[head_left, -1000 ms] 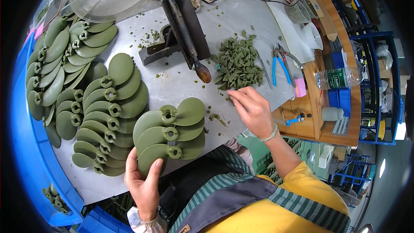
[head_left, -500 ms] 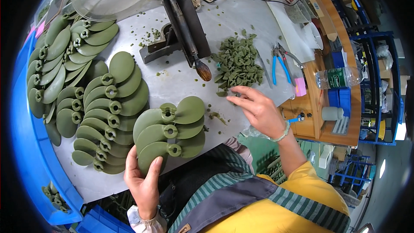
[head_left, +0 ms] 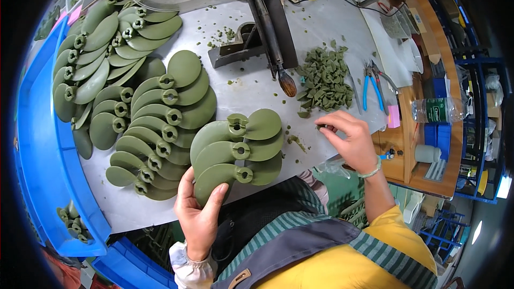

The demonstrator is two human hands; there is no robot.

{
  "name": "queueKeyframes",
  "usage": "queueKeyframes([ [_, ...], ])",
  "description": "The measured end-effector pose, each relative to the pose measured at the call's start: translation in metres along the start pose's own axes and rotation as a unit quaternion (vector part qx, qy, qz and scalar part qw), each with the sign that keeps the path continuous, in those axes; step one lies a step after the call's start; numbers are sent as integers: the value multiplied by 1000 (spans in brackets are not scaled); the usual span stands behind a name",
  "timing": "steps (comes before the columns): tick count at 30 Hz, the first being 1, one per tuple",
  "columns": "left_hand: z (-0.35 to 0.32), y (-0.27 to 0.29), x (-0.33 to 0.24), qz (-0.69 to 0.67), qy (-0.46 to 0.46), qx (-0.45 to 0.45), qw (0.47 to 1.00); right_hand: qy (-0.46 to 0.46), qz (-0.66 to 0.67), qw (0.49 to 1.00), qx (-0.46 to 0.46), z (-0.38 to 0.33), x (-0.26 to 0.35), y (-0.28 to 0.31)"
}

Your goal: The person picks up green plastic components and applies adhesive using a mounted dispenser. They then use a small tool to press the pieces together and organize them into stacks.

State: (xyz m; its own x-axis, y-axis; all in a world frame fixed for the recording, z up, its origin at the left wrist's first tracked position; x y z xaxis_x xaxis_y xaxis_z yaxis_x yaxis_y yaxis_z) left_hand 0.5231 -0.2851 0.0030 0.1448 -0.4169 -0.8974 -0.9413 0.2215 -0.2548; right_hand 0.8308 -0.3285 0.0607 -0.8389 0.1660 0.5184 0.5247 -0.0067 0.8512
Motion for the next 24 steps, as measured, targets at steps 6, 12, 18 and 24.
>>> queueKeyframes([
  [6, -2, 1, -2, 7, -12, -11, 1000, -98, 247, 963, 36, 3, 3, 4],
  [12, -2, -3, -5, 5, -33, -26, 999, -24, 174, 984, -4, 22, 28, 17],
  [18, 0, -3, -6, 19, -36, -26, 999, 11, 135, 986, -102, 39, 49, 17],
  [24, 1, -5, -6, 21, -45, -22, 999, 89, -1, 984, -152, 48, 62, 12],
])
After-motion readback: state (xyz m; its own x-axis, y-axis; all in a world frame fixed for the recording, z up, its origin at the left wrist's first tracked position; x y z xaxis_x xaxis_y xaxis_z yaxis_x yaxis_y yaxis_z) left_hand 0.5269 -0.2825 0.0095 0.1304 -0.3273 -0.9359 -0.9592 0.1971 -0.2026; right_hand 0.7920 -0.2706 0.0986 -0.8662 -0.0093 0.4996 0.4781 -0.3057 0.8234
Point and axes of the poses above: each hand's wrist, its own z-axis towards the middle knuckle, its own y-axis out of the back of the hand, x = y × z, the point moved 4 cm from there along z, towards the middle knuckle, and after that the axes turned 3 degrees about x, right-handed, at the moved point
